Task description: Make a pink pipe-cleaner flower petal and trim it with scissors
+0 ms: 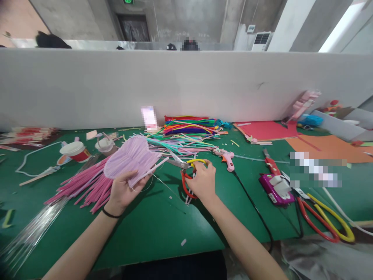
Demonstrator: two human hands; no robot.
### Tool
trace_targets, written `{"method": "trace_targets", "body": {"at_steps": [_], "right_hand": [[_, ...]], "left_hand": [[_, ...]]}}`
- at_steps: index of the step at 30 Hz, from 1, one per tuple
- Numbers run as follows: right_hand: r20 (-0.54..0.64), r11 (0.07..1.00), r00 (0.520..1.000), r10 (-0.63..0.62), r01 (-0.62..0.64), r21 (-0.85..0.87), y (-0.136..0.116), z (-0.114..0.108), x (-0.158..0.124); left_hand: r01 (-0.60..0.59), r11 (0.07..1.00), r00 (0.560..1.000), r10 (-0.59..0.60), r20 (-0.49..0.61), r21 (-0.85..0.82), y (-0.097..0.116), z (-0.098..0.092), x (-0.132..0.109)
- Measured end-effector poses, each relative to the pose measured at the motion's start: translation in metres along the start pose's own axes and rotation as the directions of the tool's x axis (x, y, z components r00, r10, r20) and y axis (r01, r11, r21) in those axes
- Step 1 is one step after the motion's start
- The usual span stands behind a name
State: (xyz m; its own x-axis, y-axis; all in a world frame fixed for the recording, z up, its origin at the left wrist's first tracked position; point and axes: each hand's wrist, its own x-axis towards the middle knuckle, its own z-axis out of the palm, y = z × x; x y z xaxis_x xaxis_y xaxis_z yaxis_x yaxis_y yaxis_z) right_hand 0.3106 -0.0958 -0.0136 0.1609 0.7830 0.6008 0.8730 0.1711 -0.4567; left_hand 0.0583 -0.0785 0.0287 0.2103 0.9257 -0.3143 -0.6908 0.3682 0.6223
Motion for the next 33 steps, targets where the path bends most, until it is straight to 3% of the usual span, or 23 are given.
{"method": "trace_targets", "body": {"at_steps": [12, 21, 33], "right_hand": [[-0.057, 0.985, 0.992, -0.113, 0.105, -0.135, 0.002, -0.002, 0.002], [-0.052, 0.977, 0.99, -0.127, 0.116, -0.182, 0.003, -0.005, 0.003], [0.013, 0.959, 0.988, -0.155, 0.154, -0.239, 0.008, -0.009, 0.004]], "left_hand": [[0.119, 0.989, 0.991, -0.113, -0.07, 0.092, -0.019, 0.008, -0.005], [0.126, 0.989, 0.992, -0.124, -0.024, 0.083, -0.02, 0.011, -0.005], [0.115, 0.992, 0.982, -0.122, 0.143, 0.053, -0.021, 0.009, -0.004]]}}
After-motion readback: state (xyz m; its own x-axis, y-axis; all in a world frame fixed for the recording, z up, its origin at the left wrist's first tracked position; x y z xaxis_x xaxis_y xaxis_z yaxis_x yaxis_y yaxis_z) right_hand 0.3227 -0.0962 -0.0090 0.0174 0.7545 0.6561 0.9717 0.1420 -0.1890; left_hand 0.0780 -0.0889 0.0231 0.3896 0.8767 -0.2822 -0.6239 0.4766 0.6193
